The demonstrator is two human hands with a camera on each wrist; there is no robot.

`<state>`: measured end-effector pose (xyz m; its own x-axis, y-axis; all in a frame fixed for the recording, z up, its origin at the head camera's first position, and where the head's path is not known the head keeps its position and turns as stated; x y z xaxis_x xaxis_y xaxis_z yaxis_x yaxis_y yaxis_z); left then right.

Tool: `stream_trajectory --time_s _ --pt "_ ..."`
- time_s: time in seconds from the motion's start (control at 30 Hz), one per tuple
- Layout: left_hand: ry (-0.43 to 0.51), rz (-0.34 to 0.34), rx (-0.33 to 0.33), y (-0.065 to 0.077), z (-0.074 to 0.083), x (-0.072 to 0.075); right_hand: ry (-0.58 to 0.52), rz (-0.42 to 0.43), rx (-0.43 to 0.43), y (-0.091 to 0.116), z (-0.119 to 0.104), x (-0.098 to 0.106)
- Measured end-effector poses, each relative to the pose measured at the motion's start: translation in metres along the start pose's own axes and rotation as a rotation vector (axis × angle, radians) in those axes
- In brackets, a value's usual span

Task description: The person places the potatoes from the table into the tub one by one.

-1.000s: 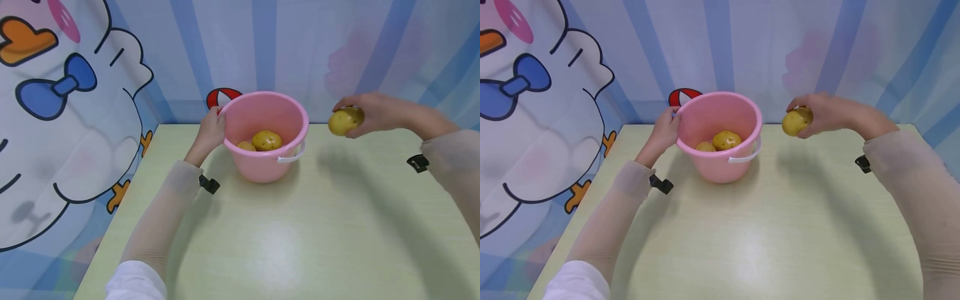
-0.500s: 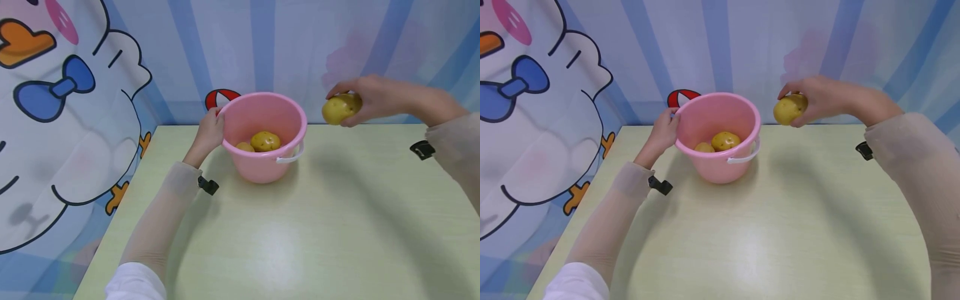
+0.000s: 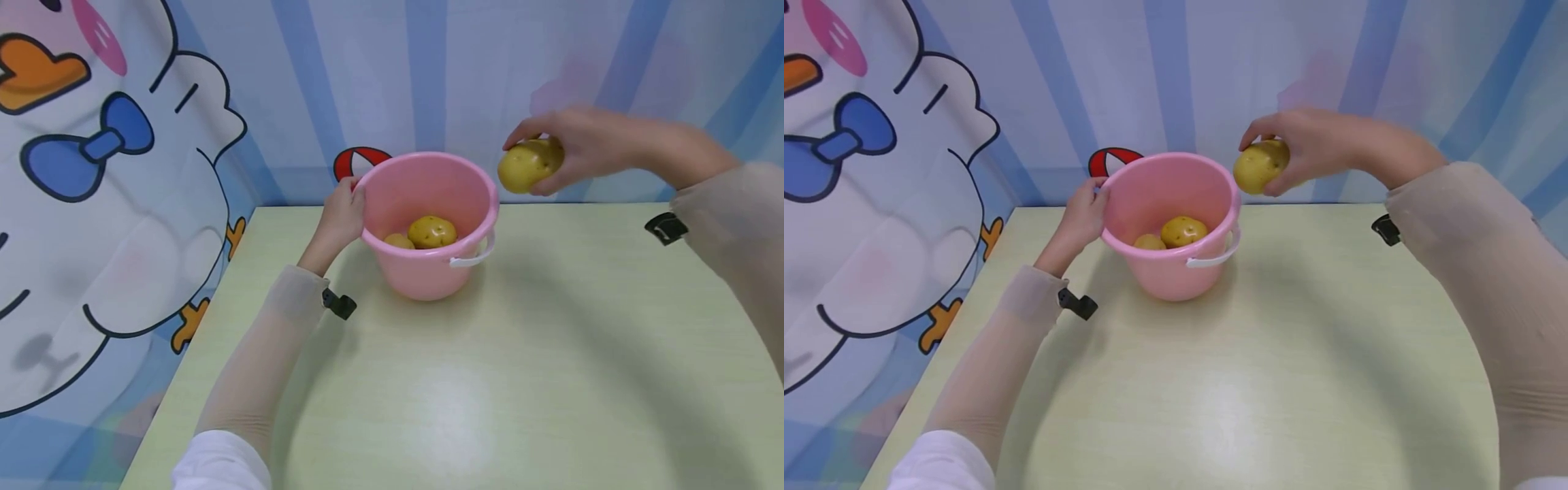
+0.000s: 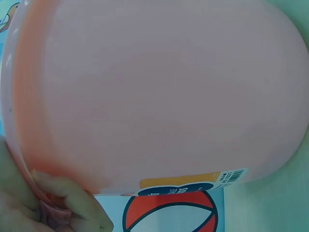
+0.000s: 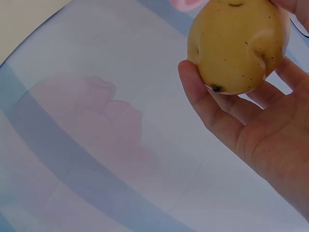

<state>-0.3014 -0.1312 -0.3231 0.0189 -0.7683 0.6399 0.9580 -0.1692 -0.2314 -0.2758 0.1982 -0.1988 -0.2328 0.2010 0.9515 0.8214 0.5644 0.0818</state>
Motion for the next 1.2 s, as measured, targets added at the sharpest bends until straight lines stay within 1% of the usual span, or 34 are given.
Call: stream_trajectory --time_s 0.3,0.53,0.7,0.97,1.2 --pt "-0.011 0.001 0.003 0.001 0.001 0.001 0.015 -0.032 0.008 -0.015 -0.025 0.006" --pt "-0.006 0.003 0.003 0.001 0.001 0.001 0.014 -0.059 0.011 -0.03 -0.039 0.005" --pt "-0.007 0.01 0.011 -0.001 0.002 0.0 0.001 -0.08 0.036 -0.04 -0.05 0.003" --pt "0.009 0.001 0.022 -0.001 0.003 -0.003 0.0 -0.113 0.055 -0.055 -0.063 -0.003" --pt "0.021 0.01 0.014 -0.002 0.006 -0.005 0.001 -0.123 0.066 -0.06 -0.067 -0.007"
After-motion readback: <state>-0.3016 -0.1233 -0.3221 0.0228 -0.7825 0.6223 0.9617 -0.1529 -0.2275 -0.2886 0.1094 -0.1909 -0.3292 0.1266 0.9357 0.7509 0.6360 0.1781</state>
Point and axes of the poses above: each hand's wrist, its own y-axis away from the middle knuckle, its own x-axis out of the back of the hand, z = x × y, the point moved 2 cm from there along -y, towards the middle knuckle, and after that the axes turned 11 degrees about -x, right-handed, at the moved point
